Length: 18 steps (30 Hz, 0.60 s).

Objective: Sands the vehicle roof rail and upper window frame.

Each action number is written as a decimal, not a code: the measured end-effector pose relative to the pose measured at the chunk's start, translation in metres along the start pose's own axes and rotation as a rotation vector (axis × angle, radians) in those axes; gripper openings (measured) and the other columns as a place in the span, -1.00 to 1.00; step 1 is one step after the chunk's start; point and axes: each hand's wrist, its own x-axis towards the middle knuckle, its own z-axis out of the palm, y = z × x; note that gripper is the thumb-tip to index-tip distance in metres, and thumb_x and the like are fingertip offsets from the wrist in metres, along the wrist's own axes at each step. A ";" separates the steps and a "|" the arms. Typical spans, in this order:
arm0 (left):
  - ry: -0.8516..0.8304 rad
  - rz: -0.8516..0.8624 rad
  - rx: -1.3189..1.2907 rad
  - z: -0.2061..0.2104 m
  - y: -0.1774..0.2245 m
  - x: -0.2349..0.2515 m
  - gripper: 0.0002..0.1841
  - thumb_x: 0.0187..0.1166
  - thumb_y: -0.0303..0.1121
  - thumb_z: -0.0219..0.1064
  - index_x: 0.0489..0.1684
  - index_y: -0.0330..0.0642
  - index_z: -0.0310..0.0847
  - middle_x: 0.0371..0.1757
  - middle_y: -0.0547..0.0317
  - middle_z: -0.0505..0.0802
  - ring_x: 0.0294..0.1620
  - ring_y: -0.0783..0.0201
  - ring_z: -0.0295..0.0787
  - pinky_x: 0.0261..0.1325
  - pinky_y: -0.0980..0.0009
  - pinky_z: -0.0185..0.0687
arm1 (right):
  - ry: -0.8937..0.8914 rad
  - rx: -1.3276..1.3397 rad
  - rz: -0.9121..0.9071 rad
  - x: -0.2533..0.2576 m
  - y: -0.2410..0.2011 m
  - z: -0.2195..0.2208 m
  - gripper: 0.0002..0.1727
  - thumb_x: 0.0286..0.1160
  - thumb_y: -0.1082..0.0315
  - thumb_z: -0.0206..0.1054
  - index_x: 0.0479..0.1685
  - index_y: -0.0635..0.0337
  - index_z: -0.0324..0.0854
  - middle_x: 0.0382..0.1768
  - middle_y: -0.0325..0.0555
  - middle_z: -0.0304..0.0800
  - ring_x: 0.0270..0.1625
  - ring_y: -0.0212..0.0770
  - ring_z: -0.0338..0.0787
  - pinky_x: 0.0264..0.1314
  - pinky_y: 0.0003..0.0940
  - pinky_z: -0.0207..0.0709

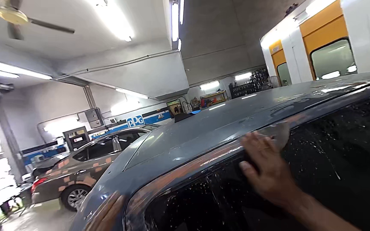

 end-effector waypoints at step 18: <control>0.344 0.020 -0.041 0.004 0.043 0.028 -0.22 0.70 0.34 -0.11 0.46 -0.15 0.64 0.52 0.00 0.73 0.72 -0.04 0.41 0.75 -0.13 0.26 | -0.337 0.134 -0.645 0.060 -0.063 0.033 -0.35 0.77 -0.22 -0.04 0.67 -0.11 0.48 0.73 -0.24 0.43 0.85 -0.22 0.20 0.91 -0.03 0.02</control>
